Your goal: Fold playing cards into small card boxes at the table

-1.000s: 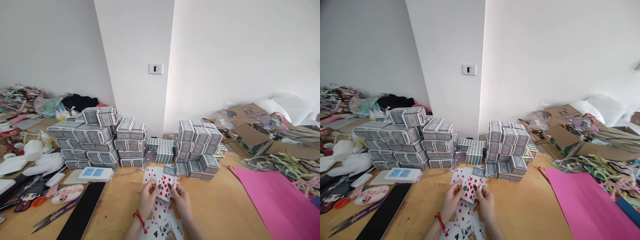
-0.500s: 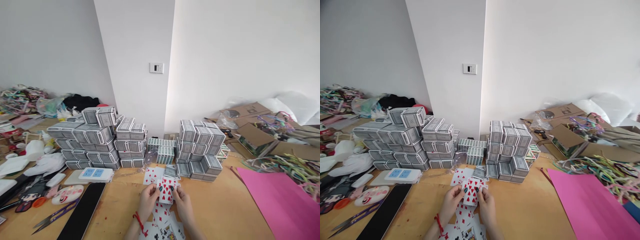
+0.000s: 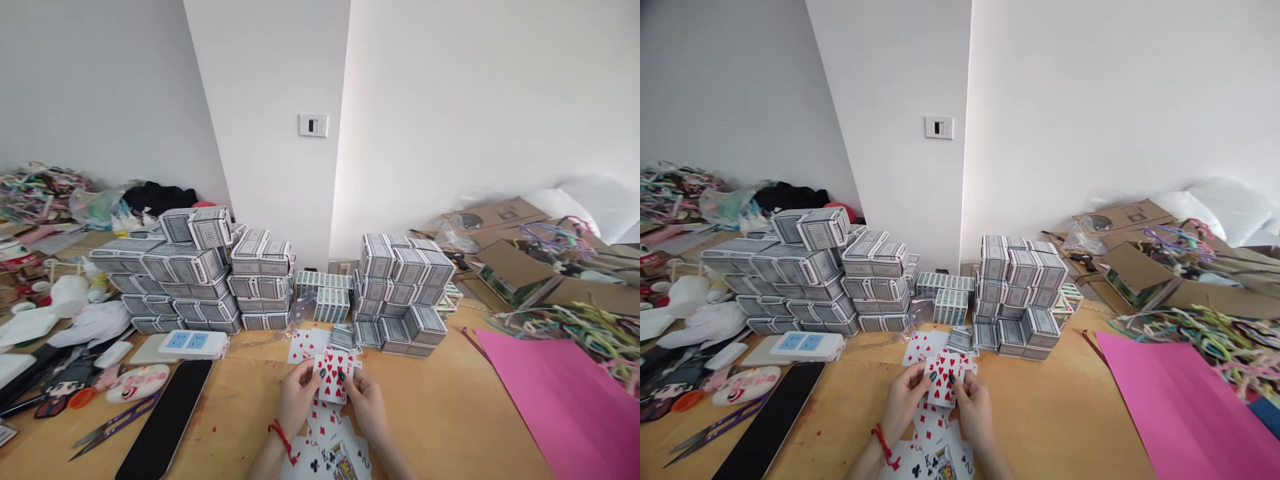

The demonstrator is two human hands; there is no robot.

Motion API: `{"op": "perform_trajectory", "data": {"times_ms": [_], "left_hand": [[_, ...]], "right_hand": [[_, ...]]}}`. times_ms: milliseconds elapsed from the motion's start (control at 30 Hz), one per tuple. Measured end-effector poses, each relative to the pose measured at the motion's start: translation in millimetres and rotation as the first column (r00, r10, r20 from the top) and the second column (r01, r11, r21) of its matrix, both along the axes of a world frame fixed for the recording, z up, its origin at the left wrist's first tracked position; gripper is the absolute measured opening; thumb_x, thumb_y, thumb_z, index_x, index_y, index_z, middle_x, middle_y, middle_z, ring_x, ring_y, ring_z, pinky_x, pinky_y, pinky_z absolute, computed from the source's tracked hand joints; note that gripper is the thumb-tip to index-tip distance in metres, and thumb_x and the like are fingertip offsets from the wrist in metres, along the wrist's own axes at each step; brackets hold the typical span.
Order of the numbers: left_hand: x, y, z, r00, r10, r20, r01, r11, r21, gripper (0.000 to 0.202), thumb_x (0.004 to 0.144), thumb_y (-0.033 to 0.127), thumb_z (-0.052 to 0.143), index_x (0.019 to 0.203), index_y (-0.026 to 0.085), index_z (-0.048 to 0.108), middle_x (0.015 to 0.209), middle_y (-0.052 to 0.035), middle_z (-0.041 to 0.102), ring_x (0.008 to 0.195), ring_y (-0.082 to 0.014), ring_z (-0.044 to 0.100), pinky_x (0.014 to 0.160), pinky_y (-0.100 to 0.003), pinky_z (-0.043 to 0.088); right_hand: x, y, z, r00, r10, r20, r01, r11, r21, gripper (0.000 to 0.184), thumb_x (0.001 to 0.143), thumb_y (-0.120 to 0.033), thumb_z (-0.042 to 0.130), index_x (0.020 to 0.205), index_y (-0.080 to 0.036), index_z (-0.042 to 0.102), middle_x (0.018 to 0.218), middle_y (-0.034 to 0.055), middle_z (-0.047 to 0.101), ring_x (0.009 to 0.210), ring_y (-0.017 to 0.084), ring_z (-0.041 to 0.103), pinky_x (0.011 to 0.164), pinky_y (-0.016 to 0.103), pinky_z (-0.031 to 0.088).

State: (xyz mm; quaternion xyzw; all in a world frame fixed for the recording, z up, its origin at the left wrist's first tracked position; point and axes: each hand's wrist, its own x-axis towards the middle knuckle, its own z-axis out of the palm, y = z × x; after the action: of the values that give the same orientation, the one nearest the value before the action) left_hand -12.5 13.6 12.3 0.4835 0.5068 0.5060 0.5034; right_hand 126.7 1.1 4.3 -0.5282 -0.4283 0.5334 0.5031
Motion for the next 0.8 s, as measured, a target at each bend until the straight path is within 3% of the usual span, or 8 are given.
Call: {"op": "perform_trajectory", "data": {"times_ms": [67, 200, 567, 800], "left_hand": [[-0.9, 1.4, 0.4, 0.999, 0.036, 0.02, -0.036, 0.999, -0.026, 0.027, 0.064, 0.032, 0.06, 0.084, 0.014, 0.063, 0.071, -0.0028, 0.063, 0.066, -0.0165, 0.056, 0.061, -0.026, 0.045], [-1.6, 1.3, 3.1, 0.997, 0.077, -0.028, -0.079, 0.996, -0.049, 0.023, 0.062, 0.036, 0.061, 0.069, 0.014, 0.063, 0.059, -0.0008, 0.06, 0.056, -0.0143, 0.052, 0.053, -0.024, 0.043], [-0.6, -1.5, 4.5, 0.998, 0.054, -0.035, -0.054, 0.998, -0.016, 0.022, 0.063, 0.036, 0.061, 0.061, 0.015, 0.058, 0.05, 0.004, 0.052, 0.048, -0.0103, 0.046, 0.047, -0.02, 0.037], [-1.6, -1.2, 3.3, 1.0, 0.019, -0.019, -0.02, 0.999, -0.034, 0.02, 0.065, 0.034, 0.06, 0.065, 0.014, 0.059, 0.054, 0.0021, 0.055, 0.051, -0.0112, 0.048, 0.049, -0.021, 0.039]], "right_hand": [[0.1, 0.3, -1.9, 1.0, -0.009, 0.01, 0.009, 1.0, 0.002, 0.041, 0.064, -0.057, 0.056, 0.062, -0.017, 0.051, 0.048, -0.0035, 0.05, 0.041, 0.01, 0.044, 0.034, 0.018, 0.032], [0.9, 0.6, -4.4, 0.999, -0.025, 0.026, 0.025, 1.0, 0.0, 0.04, 0.064, -0.057, 0.056, 0.061, -0.018, 0.049, 0.047, -0.0044, 0.049, 0.039, 0.01, 0.043, 0.033, 0.018, 0.03], [1.7, 1.5, -0.9, 0.999, -0.02, 0.031, 0.019, 1.0, 0.024, 0.037, 0.063, -0.055, 0.058, 0.062, -0.018, 0.051, 0.045, -0.0042, 0.047, 0.042, 0.011, 0.045, 0.037, 0.02, 0.031], [2.3, 1.6, 0.5, 1.0, -0.013, 0.023, 0.012, 1.0, 0.029, 0.039, 0.062, -0.055, 0.059, 0.058, -0.018, 0.049, 0.046, -0.0039, 0.049, 0.043, 0.011, 0.046, 0.038, 0.02, 0.032]]}}
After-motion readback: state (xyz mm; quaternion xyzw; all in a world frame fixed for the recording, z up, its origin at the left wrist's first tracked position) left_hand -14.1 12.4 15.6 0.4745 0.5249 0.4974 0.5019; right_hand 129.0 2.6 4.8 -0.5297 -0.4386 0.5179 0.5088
